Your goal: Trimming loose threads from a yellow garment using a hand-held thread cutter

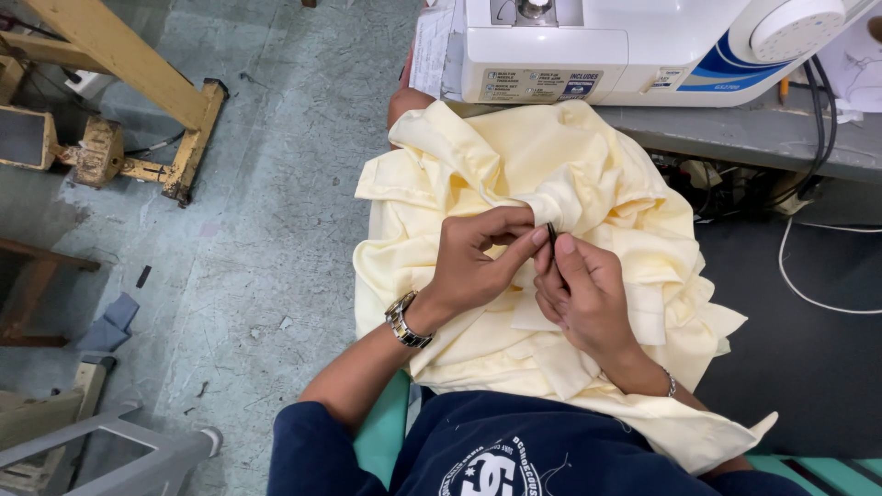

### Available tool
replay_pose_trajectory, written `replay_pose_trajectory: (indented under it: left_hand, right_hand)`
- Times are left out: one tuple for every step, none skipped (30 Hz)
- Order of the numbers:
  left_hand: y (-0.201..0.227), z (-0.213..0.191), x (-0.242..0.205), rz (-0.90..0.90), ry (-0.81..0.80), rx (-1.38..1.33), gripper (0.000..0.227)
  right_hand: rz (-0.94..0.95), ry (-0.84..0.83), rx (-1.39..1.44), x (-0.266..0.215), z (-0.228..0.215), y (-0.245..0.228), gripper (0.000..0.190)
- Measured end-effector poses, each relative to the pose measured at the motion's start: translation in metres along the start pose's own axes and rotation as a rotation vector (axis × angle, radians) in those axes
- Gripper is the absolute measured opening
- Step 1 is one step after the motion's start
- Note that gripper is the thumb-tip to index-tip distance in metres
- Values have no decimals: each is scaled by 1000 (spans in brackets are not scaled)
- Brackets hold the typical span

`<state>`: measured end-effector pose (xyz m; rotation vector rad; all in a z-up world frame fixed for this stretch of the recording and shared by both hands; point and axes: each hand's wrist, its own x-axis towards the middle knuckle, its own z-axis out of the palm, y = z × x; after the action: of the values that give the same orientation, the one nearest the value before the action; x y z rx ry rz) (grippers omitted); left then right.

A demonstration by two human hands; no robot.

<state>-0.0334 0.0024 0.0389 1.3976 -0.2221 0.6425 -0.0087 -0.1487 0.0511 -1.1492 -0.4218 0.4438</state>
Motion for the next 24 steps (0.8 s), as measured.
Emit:
replay_pose_trajectory:
  left_hand:
    - [1,0,0,10,2,21,7]
    - [3,1,1,20,4,41,7]
    - [2,0,0,20,4,40,7]
    - [2,0,-1,17,4,50,8]
    - [2,0,-1,16,5,60,9]
    - [3,0,-1,15,4,59,9]
    - [3,0,-1,21,7,81,8]
    - [4,0,0,26,10,104,7]
    - [4,-1,0,26,9,104,7]
    - [4,-1,0,35,9,109,7]
    - [4,-1,0,43,8,112,7]
    - [5,-1,0,44,7,110,7]
    - [5,-2,1,47,1,126,8]
    - [6,-2,1,51,-4,141,8]
    - [6,-2,2,54,-5,140,8]
    - [6,-2,3,68,-1,144,9]
    - [6,-2,4,82,3,149,10]
    - [3,-1,2,84,4,150,10]
    - [1,-2,2,80,6,167,10]
    - [0,-3,2,76,8,185,10]
    - [-2,-2,3,80,12,190,10]
    - [-2,-1,3,66,13,162,9]
    - [-2,-5,5,56,22,146,8]
    - [-8,0,4,64,33,163,8]
  right_hand:
    - [-11,8,-12,0,1,0,43]
    - [-22,16,-24,0,1,1,43]
    - [-22,17,-25,0,0,2,43]
    - [-28,12,-41,1,-2,3,43]
    - [-34,7,-56,1,-3,5,43]
    - [-34,8,-57,1,-3,4,43]
    - [-33,11,-52,1,-2,4,44]
    - [-31,14,-47,1,-2,3,44]
    - [-32,14,-47,2,-1,3,44]
    - [-29,12,-49,2,-1,2,44]
    - [-26,11,-53,2,-1,2,44]
    - [-27,13,-54,2,-1,2,44]
    - [-12,7,-26,2,-1,3,44]
    - [3,2,2,3,-2,3,45]
    - [1,1,1,3,-1,1,45]
    - [20,-9,53,3,-1,-2,45]
    - [41,-21,106,3,0,-3,46]
    - [40,-23,105,0,-1,-3,46]
    - [43,-26,106,2,-2,-3,46]
    - [46,-29,106,3,-2,-3,45]
    - [45,-36,107,3,-2,-4,45]
    - [60,-28,112,2,-2,-4,45]
    - [78,-33,123,6,0,-3,45]
    - [78,-53,130,4,-8,-1,45]
